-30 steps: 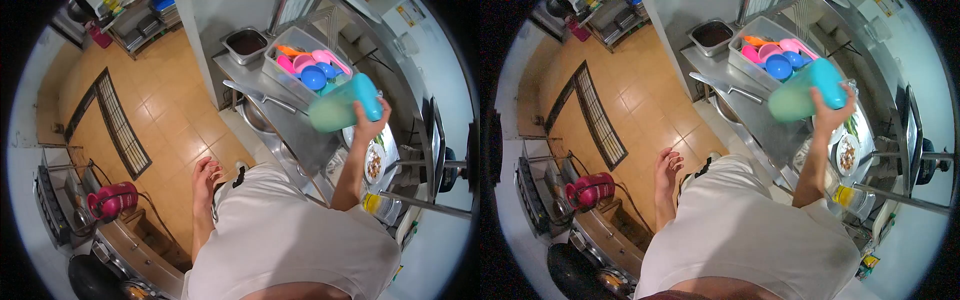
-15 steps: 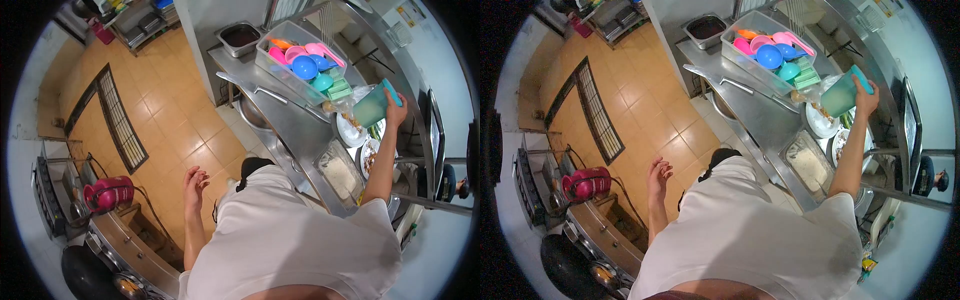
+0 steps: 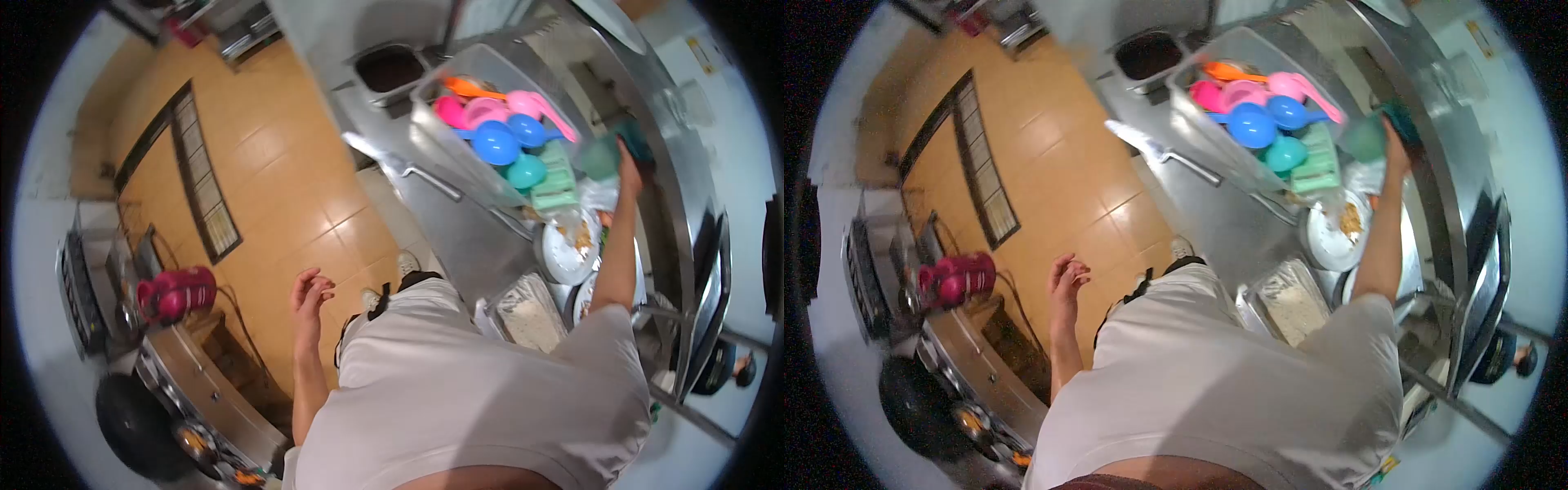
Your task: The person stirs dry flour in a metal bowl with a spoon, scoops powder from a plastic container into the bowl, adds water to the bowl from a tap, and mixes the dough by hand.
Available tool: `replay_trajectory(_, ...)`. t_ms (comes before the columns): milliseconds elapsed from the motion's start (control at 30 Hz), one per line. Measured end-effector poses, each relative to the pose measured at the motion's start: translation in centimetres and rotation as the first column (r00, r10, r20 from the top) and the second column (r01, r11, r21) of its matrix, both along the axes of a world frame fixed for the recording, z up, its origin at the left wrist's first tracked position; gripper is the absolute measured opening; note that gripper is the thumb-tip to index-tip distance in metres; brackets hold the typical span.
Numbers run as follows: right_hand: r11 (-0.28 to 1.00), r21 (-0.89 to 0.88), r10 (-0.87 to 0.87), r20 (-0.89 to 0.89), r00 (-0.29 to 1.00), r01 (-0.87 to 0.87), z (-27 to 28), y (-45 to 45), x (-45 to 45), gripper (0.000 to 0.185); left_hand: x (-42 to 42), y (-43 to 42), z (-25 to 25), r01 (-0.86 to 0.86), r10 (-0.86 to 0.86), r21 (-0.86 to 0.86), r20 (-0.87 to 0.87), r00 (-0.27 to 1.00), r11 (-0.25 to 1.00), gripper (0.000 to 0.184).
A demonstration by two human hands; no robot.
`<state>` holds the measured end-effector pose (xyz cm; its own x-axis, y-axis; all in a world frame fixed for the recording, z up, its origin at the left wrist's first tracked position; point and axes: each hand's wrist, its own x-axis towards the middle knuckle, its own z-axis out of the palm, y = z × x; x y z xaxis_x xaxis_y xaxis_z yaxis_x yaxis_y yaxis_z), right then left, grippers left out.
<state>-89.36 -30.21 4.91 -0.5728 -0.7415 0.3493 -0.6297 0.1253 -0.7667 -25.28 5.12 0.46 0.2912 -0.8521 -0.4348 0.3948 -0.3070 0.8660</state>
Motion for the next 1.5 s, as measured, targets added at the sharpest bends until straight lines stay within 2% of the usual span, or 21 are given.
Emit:
replay_trajectory(33, 0.996, -0.061, 0.066, 0.027, 0.997, -0.064, 0.3, -0.5, -1.8, 0.107, -0.7, -0.5, 0.0, 0.021, -0.021, -0.011, -0.003, 1.000, 1.000, 0.025)
replay_trajectory(133, 0.963, -0.063, -0.259, -0.478, 0.839, 0.262, 0.2, -2.3, 0.3, 0.100, -3.2, -2.8, 0.4, 0.089, -0.089, -0.007, 0.012, 0.996, 0.996, 0.025)
replay_trajectory(200, 0.991, 0.100, -0.055, -0.311, 0.949, 0.090, -0.7, -3.4, -0.9, 0.099, -4.7, -3.9, 1.1, 0.145, -0.144, -0.003, 0.049, 0.988, 0.989, 0.024)
replay_trajectory(267, 0.988, 0.138, -0.034, -0.226, 0.974, 0.066, 0.9, -1.8, 1.9, 0.100, -6.3, -4.9, 1.7, 0.212, -0.209, -0.014, 0.102, 0.973, 0.977, 0.023)
replay_trajectory(367, 0.961, 0.237, -0.084, -0.245, 0.966, 0.143, 0.7, -1.4, 3.1, 0.101, -7.3, -5.9, 1.7, 0.321, -0.310, -0.042, 0.165, 0.936, 0.946, 0.024)
replay_trajectory(500, 0.965, 0.147, -0.138, -0.411, 0.901, 0.215, -2.2, -2.0, 1.8, 0.100, -8.1, -6.0, 1.1, 0.343, -0.335, -0.020, 0.171, 0.927, 0.939, 0.023)
replay_trajectory(733, 0.956, 0.185, -0.181, -0.234, 0.955, 0.227, -3.2, -1.1, 1.5, 0.105, -7.9, -5.9, 1.0, 0.338, -0.330, -0.004, 0.205, 0.921, 0.941, 0.022)
replay_trajectory(833, 0.970, 0.141, -0.136, -0.365, 0.921, 0.200, -2.2, -0.6, 2.5, 0.096, -7.0, -5.4, 1.5, 0.299, -0.298, 0.021, 0.177, 0.938, 0.954, 0.022)
replay_trajectory(867, 0.973, 0.166, -0.104, -0.297, 0.949, 0.158, -0.9, 0.7, 4.0, 0.084, -6.3, -5.4, 1.7, 0.280, -0.281, 0.030, 0.161, 0.946, 0.960, 0.022)
replay_trajectory(933, 0.999, 0.037, -0.005, -0.401, 0.916, 0.022, -0.4, 2.7, 6.2, 0.069, -4.2, -5.1, 0.8, 0.235, -0.239, 0.045, 0.111, 0.965, 0.971, 0.022)
replay_trajectory(1000, 0.992, -0.067, 0.060, -0.525, 0.849, -0.111, 4.4, 7.0, 14.2, 0.054, -1.2, -4.0, -1.1, 0.166, -0.168, 0.049, 0.050, 0.985, 0.985, 0.023)
replay_trajectory(1067, 0.951, -0.188, 0.167, -0.351, 0.921, -0.244, 7.7, 10.2, 22.8, 0.043, 1.7, -4.0, -1.6, 0.138, -0.138, 0.037, -0.001, 0.990, 0.990, 0.025)
replay_trajectory(1100, 0.933, -0.213, 0.275, -0.107, 0.956, -0.292, 8.2, 11.6, 27.7, 0.039, 3.7, -3.8, -2.3, 0.116, -0.114, 0.030, -0.058, 0.992, 0.993, 0.027)
replay_trajectory(1133, 0.855, -0.283, 0.479, 0.113, 0.870, -0.434, 7.0, 12.3, 31.8, 0.038, 5.8, -3.8, -2.5, 0.092, -0.100, -0.050, -0.221, 0.970, 0.995, 0.030)
replay_trajectory(1167, 0.735, -0.320, 0.678, 0.362, 0.640, -0.598, 6.8, 13.1, 37.2, 0.042, 8.2, -4.1, -2.8, 0.053, -0.102, -0.137, -0.378, 0.920, 0.989, 0.033)
replay_trajectory(1200, 0.580, -0.394, 0.767, 0.560, 0.313, -0.714, 6.8, 13.9, 43.2, 0.047, 10.5, -4.5, -2.2, 0.016, -0.106, -0.207, -0.431, 0.896, 0.978, 0.038)
replay_trajectory(1267, 0.346, -0.466, 0.502, 0.825, -0.259, -0.814, 4.8, 15.1, 53.9, 0.065, 14.7, -5.8, -0.1, -0.053, -0.102, -0.344, -0.417, 0.903, 0.937, 0.042)
replay_trajectory(1300, 0.224, -0.458, 0.469, 0.825, -0.317, -0.861, 4.4, 15.7, 59.2, 0.071, 16.9, -6.4, 1.0, -0.082, -0.076, -0.409, -0.356, 0.931, 0.909, 0.043)
replay_trajectory(1367, -0.016, -0.423, 0.385, 0.834, -0.396, -0.906, 4.8, 16.4, 67.0, 0.081, 20.9, -8.0, 3.5, -0.078, 0.106, -0.447, 0.038, 0.994, 0.891, 0.043)
replay_trajectory(1400, -0.083, -0.426, 0.349, 0.834, -0.427, -0.901, 5.0, 16.6, 69.5, 0.081, 22.4, -8.0, 4.8, -0.061, 0.182, -0.434, 0.244, 0.953, 0.899, 0.044)
replay_trajectory(1500, -0.233, -0.495, 0.270, 0.794, -0.544, -0.837, 5.5, 14.3, 76.1, 0.076, 26.4, -9.8, 7.6, -0.147, 0.469, -0.610, 0.409, 0.783, 0.778, 0.038)
